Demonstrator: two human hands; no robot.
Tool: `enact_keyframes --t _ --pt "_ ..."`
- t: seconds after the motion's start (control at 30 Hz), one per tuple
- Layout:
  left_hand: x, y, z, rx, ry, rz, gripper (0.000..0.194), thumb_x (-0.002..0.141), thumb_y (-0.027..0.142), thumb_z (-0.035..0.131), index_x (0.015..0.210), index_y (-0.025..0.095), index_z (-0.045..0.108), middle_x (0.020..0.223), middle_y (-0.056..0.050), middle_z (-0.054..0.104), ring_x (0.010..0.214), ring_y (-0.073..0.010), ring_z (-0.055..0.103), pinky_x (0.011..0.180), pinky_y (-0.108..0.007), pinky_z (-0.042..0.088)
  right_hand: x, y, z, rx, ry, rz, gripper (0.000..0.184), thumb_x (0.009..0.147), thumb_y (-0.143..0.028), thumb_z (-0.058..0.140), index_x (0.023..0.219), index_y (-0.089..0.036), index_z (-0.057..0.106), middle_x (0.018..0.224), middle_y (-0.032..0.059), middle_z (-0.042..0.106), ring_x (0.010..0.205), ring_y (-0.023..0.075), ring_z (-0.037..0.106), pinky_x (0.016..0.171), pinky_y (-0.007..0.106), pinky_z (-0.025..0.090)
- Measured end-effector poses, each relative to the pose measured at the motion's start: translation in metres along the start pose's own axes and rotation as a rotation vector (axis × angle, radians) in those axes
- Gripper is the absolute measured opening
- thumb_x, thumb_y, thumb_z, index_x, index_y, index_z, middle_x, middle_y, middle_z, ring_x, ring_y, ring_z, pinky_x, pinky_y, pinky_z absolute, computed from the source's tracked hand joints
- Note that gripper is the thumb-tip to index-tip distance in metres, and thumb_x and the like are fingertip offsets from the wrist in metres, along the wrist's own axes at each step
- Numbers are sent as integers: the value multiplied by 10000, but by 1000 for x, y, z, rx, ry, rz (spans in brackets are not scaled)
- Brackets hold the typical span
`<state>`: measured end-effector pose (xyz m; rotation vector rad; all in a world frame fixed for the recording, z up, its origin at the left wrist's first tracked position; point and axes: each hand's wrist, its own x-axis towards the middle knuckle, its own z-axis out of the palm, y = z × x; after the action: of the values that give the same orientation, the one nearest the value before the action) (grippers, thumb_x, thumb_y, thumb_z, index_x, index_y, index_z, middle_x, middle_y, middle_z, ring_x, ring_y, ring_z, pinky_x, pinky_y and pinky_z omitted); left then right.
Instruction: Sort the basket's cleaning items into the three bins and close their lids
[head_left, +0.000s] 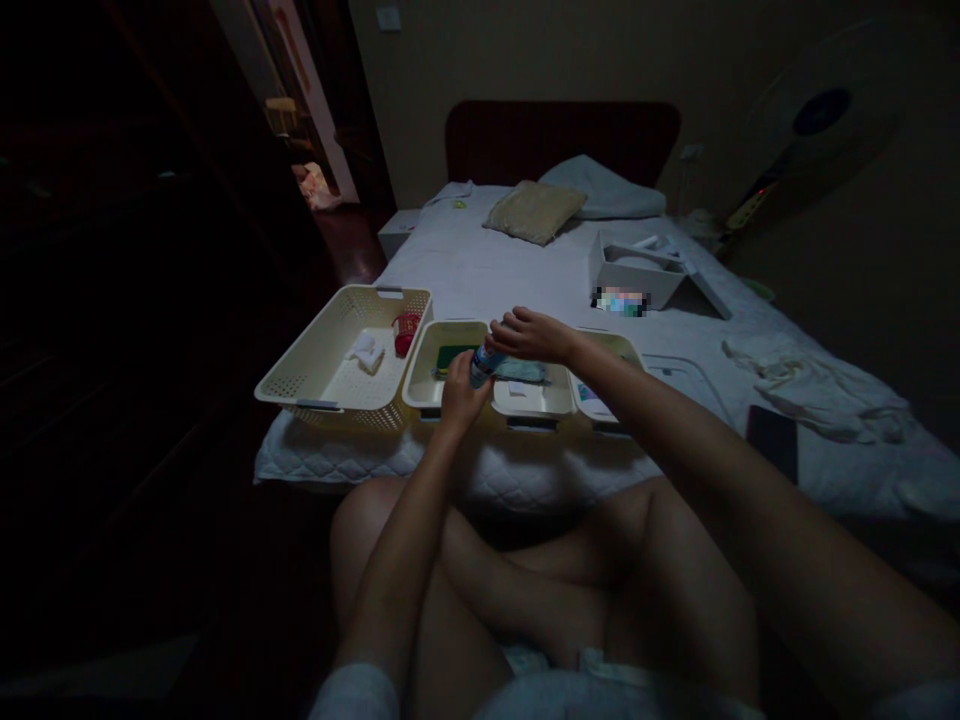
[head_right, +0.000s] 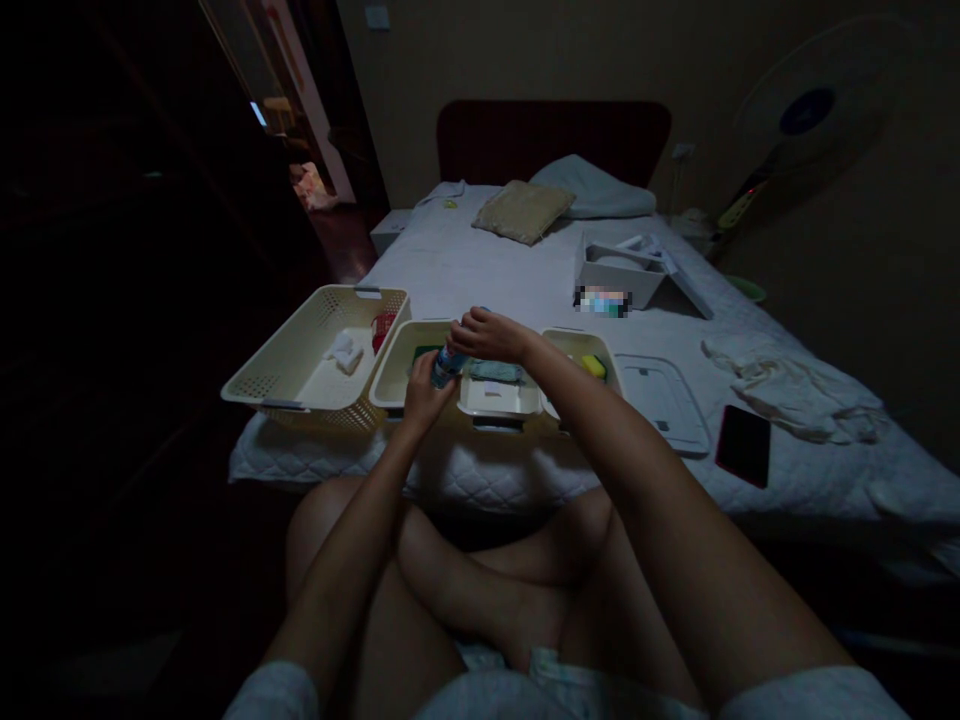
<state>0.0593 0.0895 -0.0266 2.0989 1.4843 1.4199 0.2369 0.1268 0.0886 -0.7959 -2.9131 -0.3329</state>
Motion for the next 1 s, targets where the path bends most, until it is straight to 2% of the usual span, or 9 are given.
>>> enact_keyframes --t 0.13,0.37,0.5,0.63,0.7,0.77,0.87,0.93,1.0 --pt "-3 -3 2 36 -96 54 547 747 269 600 1246 147 412 1222 -170 498 1171 -271 457 992 -418 363 -6 -5 2 81 -5 -9 371 880 -149 325 1182 -244 517 1228 64 516 1053 206 465 924 451 321" --pt "-3 -3 -4 41 -51 13 482 754 280 582 1199 137 464 1164 -167 549 1102 -270 510 940 -399 403 3 -10 5 108 92 45 397 852 -92 349 1181 -246 510 1250 62 505 1144 202 421 976 502 295" --pt "-4 -2 -9 -11 -7 -66 475 728 329 620 1152 144 513 1119 -154 583 1048 -262 546 909 -376 419 7 -21 8 46 175 196 458 850 -86 334 1270 -241 428 1355 73 406 1271 214 314 1023 519 235" --pt "0 -2 -15 -145 22 -194 472 659 384 686 1073 188 571 1045 -104 628 967 -242 584 874 -369 437 16 -35 18 95 375 472 511 827 -115 379 1330 -202 348 1410 133 310 1304 244 268 1001 487 294" --pt "2 -4 -16 -274 26 -278 490 626 410 707 1045 183 592 1010 -90 643 928 -227 597 853 -362 450 25 -39 26 241 492 610 530 818 -161 414 1339 -170 318 1390 167 320 1252 246 345 955 451 361" --pt "3 -6 -18 -416 8 -343 514 611 428 712 1036 161 602 989 -86 652 903 -213 605 836 -351 460 36 -40 34 496 572 746 482 824 -221 430 1295 -145 356 1285 172 434 1117 224 474 882 405 424" --pt "2 -8 -22 -586 -32 -375 509 609 429 711 1021 146 615 971 -77 660 882 -194 609 828 -333 466 49 -42 43 992 571 902 317 857 -355 400 1078 -152 503 1012 97 583 867 165 575 750 329 476" --pt "2 -8 -25 -668 -57 -393 491 607 422 715 1001 145 624 951 -72 665 846 -183 614 807 -322 473 53 -44 45 1265 552 939 346 846 -474 401 945 -170 532 897 55 595 775 136 578 682 280 478" --pt "1 -5 -28 -741 -97 -421 477 601 415 722 981 142 630 924 -70 669 810 -176 618 780 -312 478 52 -48 45 1424 563 933 421 787 -578 450 898 -181 535 862 36 591 740 120 568 650 247 468"
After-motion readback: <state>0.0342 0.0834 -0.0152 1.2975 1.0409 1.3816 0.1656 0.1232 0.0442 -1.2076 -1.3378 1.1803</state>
